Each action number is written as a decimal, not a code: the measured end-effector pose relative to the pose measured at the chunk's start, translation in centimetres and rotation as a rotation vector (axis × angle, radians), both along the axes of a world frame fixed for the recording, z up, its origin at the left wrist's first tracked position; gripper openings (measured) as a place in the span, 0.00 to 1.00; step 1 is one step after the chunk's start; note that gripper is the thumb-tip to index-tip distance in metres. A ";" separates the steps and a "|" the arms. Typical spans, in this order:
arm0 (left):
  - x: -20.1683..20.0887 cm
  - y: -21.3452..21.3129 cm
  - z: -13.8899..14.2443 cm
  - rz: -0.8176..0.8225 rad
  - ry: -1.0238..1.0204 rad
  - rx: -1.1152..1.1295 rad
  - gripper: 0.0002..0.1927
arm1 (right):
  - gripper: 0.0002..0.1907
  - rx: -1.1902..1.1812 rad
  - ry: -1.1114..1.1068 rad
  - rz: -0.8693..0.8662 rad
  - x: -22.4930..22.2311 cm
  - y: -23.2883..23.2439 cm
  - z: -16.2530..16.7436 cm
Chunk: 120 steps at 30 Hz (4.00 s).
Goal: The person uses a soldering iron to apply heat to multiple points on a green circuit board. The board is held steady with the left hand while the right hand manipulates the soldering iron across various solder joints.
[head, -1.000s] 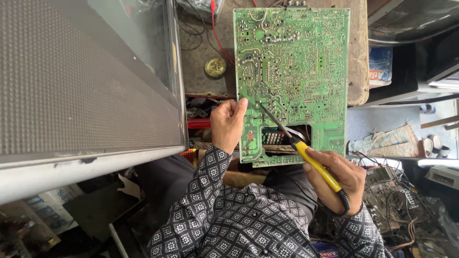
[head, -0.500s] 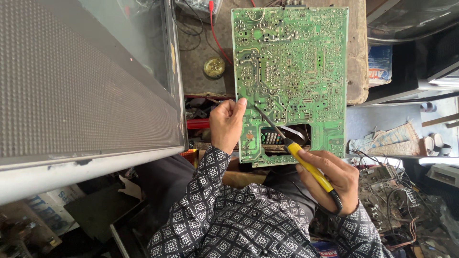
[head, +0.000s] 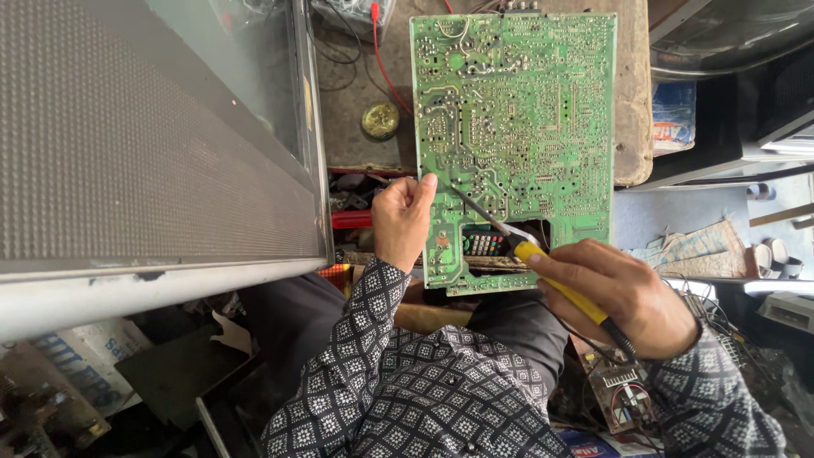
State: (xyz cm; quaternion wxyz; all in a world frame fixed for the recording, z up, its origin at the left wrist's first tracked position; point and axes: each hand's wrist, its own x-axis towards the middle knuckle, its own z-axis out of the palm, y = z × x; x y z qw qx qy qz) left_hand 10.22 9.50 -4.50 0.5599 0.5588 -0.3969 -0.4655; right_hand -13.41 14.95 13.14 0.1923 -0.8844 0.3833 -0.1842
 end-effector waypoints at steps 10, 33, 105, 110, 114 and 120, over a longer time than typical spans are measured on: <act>-0.2 0.1 0.2 0.011 -0.014 0.011 0.24 | 0.20 0.061 -0.062 -0.079 -0.3 0.1 0.5; -0.1 -0.1 0.3 0.000 -0.003 0.031 0.23 | 0.14 0.431 -0.753 -0.657 -1.1 4.5 -10.4; -0.9 -0.6 -1.3 0.068 0.326 0.110 0.21 | 0.17 0.031 -0.416 -0.469 2.2 4.2 -7.5; -0.7 -0.2 -0.6 0.036 0.324 0.076 0.17 | 0.16 0.214 -0.590 -0.542 2.1 4.5 -8.1; -0.1 0.0 0.4 -0.080 0.616 0.098 0.18 | 0.15 0.289 -0.690 -0.616 1.4 4.8 -8.8; 0.4 0.0 0.2 -0.188 0.888 0.127 0.20 | 0.14 0.402 -0.808 -0.690 0.8 4.7 -9.3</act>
